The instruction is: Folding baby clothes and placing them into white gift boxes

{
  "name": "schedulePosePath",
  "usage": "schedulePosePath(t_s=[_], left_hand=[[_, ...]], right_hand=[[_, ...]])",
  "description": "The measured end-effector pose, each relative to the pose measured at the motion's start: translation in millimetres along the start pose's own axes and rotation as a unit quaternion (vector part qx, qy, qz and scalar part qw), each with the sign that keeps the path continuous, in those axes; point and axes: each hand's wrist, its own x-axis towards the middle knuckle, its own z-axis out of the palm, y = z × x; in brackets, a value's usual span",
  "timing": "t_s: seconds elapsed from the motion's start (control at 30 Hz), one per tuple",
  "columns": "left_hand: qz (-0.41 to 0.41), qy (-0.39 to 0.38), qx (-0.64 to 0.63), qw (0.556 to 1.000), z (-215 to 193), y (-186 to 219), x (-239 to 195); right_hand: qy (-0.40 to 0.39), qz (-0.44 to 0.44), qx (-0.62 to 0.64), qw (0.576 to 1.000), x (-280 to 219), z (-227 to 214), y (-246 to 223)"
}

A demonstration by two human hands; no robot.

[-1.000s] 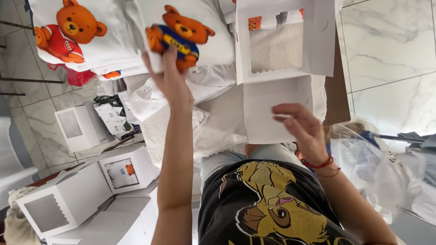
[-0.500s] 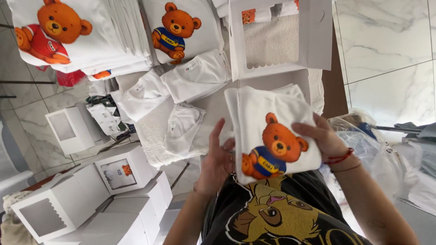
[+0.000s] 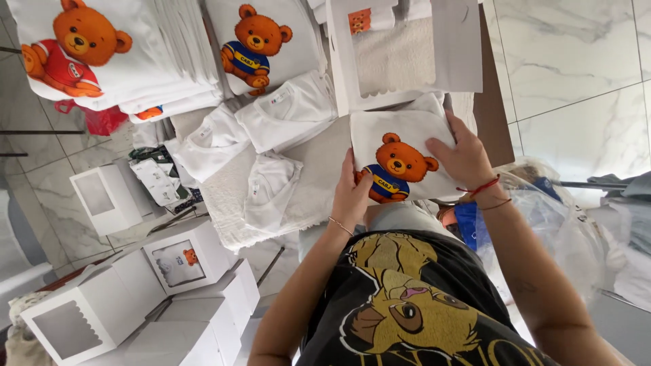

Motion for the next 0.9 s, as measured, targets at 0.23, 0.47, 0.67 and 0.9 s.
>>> schedulePosePath(t_s=[0.23,0.47,0.67,0.9], left_hand=[[0.095,-0.040,0.063,0.993,4.7,15.6,-19.4],[0.217,-0.048,0.371,0.902,23.8,14.6,-6.0],[0.116,-0.045,0.557,0.821,46.9,2.1,43.3],[0.083,-0.039,0.575,0.813,56.2,-29.7,65.7]], right_hand=[[0.060,-0.129,-0.036,0.989,17.7,30.4,34.9],[0.123,-0.203,-0.114,0.965,8.4,44.9,18.9],[0.138,-0.289,-0.305,0.897,-17.1,59.1,17.2],[-0.007,-0.213,-0.344,0.914,31.0,79.3,65.0]])
